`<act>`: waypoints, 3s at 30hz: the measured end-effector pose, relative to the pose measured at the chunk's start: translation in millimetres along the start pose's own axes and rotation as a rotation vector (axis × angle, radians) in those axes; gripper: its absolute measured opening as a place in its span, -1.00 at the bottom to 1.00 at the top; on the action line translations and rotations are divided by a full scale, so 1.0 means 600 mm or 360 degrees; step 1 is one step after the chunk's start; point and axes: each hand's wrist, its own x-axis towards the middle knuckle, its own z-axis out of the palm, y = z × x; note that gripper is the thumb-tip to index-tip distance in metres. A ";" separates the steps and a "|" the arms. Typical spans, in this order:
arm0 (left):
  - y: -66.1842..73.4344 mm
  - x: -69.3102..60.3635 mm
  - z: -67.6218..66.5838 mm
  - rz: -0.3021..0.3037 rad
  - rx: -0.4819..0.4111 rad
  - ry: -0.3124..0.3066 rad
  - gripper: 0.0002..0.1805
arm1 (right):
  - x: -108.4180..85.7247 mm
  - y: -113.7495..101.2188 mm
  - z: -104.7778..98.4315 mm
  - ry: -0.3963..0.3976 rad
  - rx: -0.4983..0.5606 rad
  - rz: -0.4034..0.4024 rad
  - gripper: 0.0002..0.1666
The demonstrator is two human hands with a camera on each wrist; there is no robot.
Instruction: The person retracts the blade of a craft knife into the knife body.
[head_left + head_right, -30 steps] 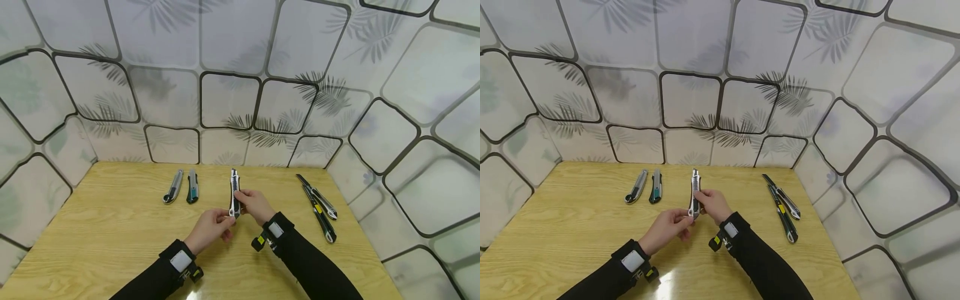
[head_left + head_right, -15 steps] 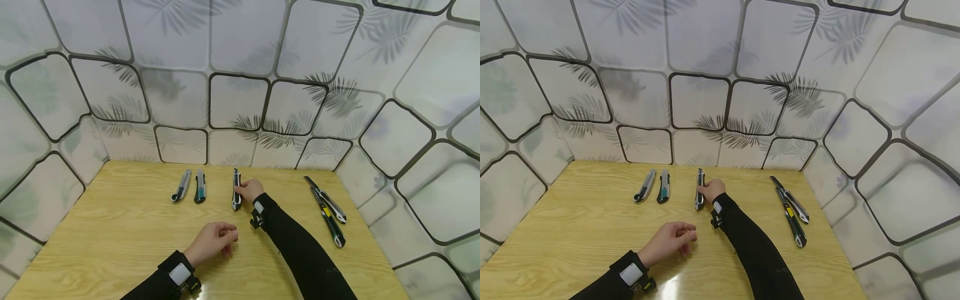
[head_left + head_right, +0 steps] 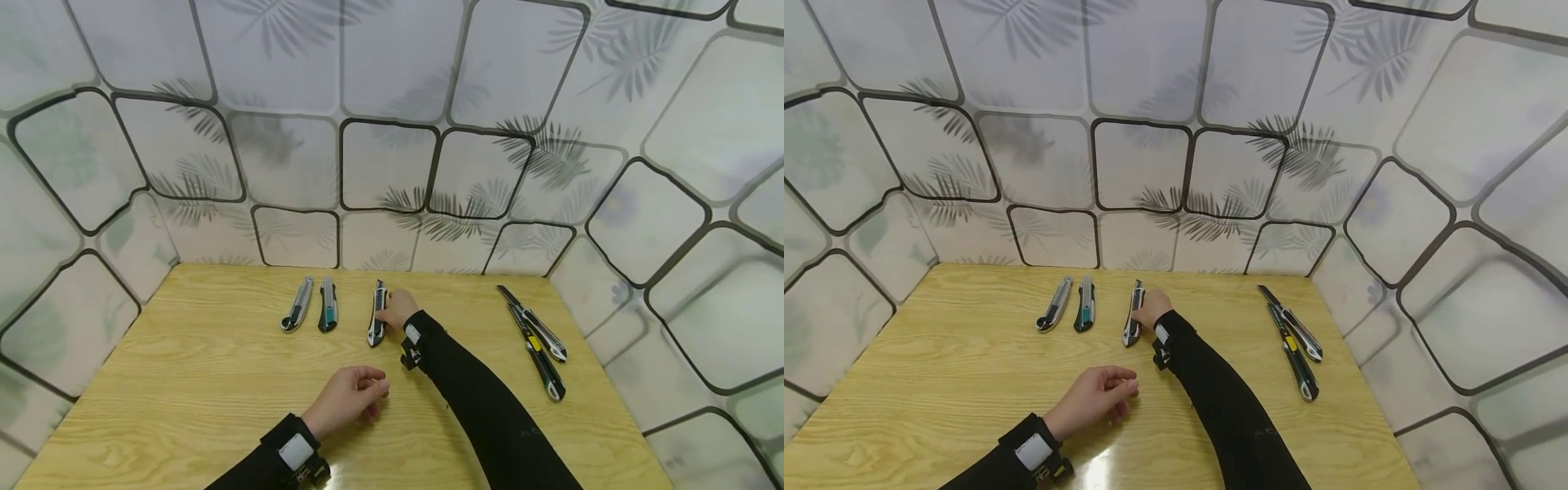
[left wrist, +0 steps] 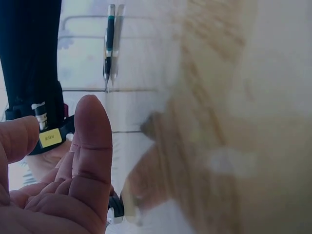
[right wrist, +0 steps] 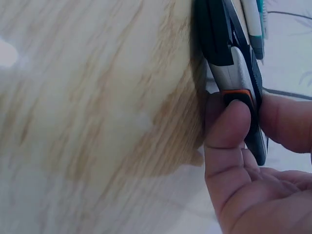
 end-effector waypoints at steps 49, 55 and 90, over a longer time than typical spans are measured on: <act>0.037 0.007 0.026 0.0171 -0.0154 -0.0013 -0.32 | -0.221 0.067 -0.094 -0.0062 0.0871 -0.0292 -0.59; 0.045 0.007 0.034 0.0267 -0.0215 0.0052 -0.56 | -0.228 0.005 -0.051 -0.0041 0.1196 -0.0372 -0.64; 0.044 0.006 0.022 0.0187 -0.0389 -0.0122 -0.53 | -0.242 0.024 -0.002 -0.0285 0.1506 -0.0211 -0.48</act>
